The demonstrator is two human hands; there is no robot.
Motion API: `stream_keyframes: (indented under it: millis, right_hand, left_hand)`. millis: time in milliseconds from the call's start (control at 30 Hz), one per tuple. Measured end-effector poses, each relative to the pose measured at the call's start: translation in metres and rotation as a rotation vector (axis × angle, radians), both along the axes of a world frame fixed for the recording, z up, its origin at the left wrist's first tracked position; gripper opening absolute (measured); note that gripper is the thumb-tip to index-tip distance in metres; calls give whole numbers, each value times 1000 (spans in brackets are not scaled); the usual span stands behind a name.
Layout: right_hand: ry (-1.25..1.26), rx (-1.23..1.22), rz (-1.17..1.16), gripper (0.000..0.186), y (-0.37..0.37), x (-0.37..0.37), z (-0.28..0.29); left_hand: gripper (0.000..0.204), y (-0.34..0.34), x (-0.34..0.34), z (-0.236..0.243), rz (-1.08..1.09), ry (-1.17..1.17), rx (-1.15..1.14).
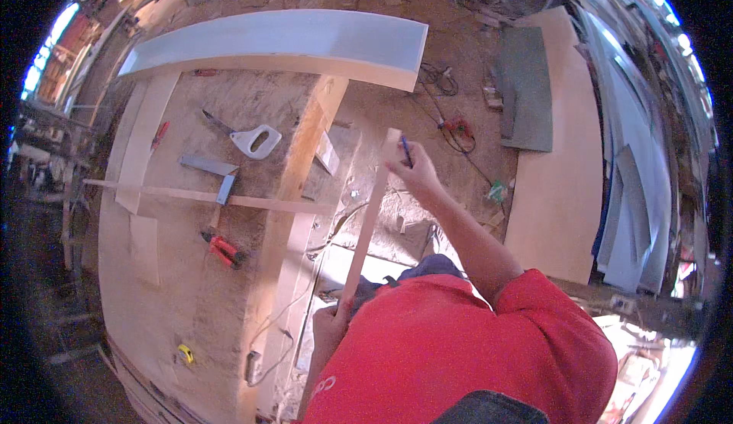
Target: The person positions a long wooden strip on a workbench, marks it with a pencil using a square, and cuts it with a hand saw. The person then measures and marks another piece of wood before cutting it as well.
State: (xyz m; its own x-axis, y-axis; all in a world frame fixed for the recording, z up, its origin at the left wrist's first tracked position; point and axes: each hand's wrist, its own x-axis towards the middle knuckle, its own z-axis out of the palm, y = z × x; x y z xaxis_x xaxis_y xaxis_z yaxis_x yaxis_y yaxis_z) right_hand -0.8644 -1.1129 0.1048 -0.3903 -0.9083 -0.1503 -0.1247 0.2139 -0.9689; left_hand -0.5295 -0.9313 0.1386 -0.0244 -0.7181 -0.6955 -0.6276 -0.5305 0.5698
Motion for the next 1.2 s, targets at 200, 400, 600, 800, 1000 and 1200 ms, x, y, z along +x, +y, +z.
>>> stream_keyframes:
  millis: [200,400,600,800,1000,1200]
  right_hand:
    - [-93,-1,-137,47,-24,-155,-23]
    - [-441,50,1,50,-71,-214,22]
    - [-181,152,-38,33,-145,-236,35]
    - [-287,89,29,26,-233,-291,37]
    - [-174,190,56,26,-303,-328,37]
    - [-67,269,160,27,-341,-341,38]
  left_hand:
    - [70,-14,-114,16,-32,0,81]
    - [64,-63,-152,23,3,159,159]
    - [59,-132,-188,36,57,216,102]
    - [59,-218,-229,28,-5,139,-1]
    - [59,-270,-269,8,-40,43,-137]
    - [54,-280,-285,-3,79,19,-120]
